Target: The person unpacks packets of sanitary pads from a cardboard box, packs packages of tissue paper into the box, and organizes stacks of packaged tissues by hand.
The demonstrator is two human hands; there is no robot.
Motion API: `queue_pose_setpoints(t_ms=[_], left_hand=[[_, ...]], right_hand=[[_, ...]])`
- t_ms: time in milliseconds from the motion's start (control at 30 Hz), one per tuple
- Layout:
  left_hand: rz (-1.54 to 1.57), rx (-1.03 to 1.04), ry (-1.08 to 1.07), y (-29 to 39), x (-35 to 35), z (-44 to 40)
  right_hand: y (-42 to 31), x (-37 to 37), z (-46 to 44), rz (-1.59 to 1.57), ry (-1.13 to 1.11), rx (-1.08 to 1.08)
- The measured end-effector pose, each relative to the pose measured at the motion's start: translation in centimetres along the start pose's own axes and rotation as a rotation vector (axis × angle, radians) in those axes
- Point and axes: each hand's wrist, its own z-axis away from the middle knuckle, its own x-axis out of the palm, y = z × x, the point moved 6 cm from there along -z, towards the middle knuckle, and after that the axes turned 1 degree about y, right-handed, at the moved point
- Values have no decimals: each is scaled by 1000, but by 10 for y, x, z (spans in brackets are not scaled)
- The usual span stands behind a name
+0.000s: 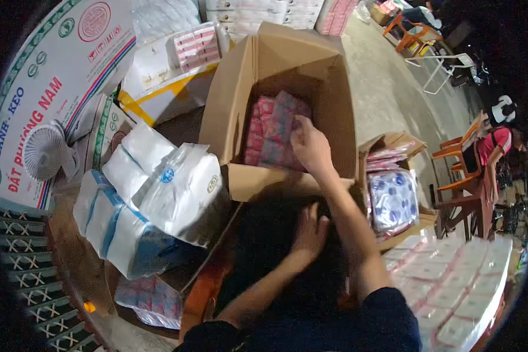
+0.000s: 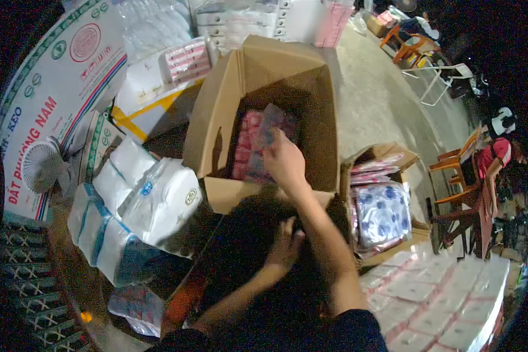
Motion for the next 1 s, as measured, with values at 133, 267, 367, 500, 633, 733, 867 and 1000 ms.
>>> queue_pose_setpoints(t_ms=[133,267,367,500,633,733,867,1000], left_hand=[[252,-56,33,39,-47,21],[124,-8,-112,28,-78,15],[221,54,-153,10,-76,10],[369,4,-105,1,-77,9],[455,-45,-102,-1,-97,11],[527,-107,-108,-1,-100,13],[360,-51,127,0,-108,6],[426,-60,44,-6,-106,5]], right_hand=[[41,111,-90,788,-178,-576],[91,206,-141,1133,-609,-831],[167,280,-164,1185,-683,-1080],[185,296,-170,1194,-887,-979],[195,297,-162,1141,-1067,-821],[211,313,-164,1147,-1098,-760],[217,352,-168,1201,-1028,-734],[224,377,-170,1253,-974,-686]])
